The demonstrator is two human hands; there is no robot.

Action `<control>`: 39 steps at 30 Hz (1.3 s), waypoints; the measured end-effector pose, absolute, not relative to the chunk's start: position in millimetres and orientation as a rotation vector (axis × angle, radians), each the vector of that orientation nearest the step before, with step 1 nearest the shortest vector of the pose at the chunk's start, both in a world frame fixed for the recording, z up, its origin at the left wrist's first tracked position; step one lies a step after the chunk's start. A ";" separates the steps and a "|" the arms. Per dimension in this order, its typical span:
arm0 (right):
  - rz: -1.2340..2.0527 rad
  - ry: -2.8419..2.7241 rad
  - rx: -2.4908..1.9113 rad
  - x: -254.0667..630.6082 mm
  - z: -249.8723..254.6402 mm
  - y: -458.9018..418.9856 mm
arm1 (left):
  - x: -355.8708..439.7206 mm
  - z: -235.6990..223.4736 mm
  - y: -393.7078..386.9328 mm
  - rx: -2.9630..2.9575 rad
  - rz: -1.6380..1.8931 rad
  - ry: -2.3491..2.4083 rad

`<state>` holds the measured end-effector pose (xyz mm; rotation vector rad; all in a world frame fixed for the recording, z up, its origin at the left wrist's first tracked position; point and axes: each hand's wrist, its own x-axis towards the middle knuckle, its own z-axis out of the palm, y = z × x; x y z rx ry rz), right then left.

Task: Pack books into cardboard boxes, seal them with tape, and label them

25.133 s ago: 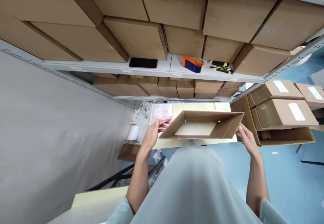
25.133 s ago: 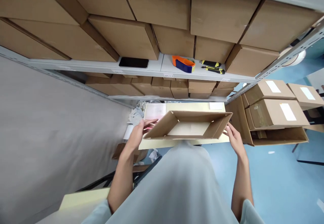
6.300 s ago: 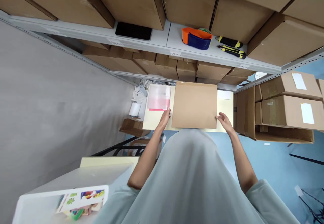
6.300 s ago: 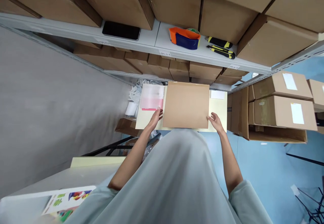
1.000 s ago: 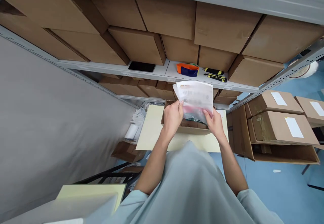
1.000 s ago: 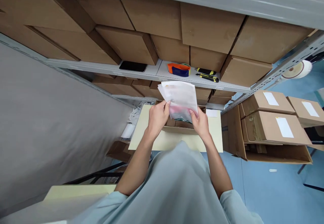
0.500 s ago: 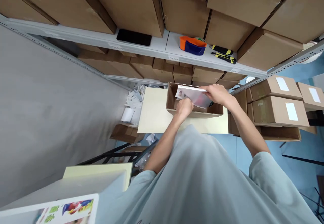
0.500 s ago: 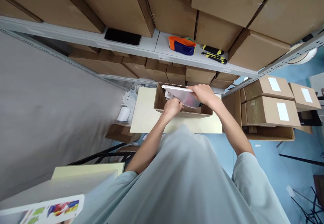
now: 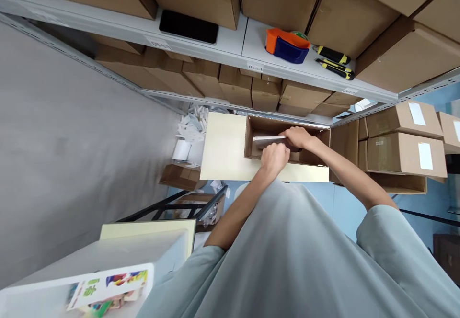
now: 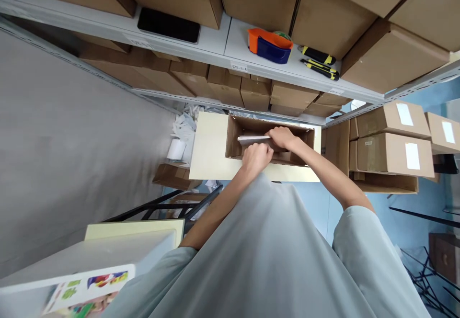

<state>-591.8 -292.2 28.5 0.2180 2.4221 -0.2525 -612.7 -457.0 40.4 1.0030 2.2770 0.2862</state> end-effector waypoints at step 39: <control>-1.041 2.728 1.645 -402.1 42.1 -296.6 | -679.9 25.0 -550.4 0.446 1.089 2.523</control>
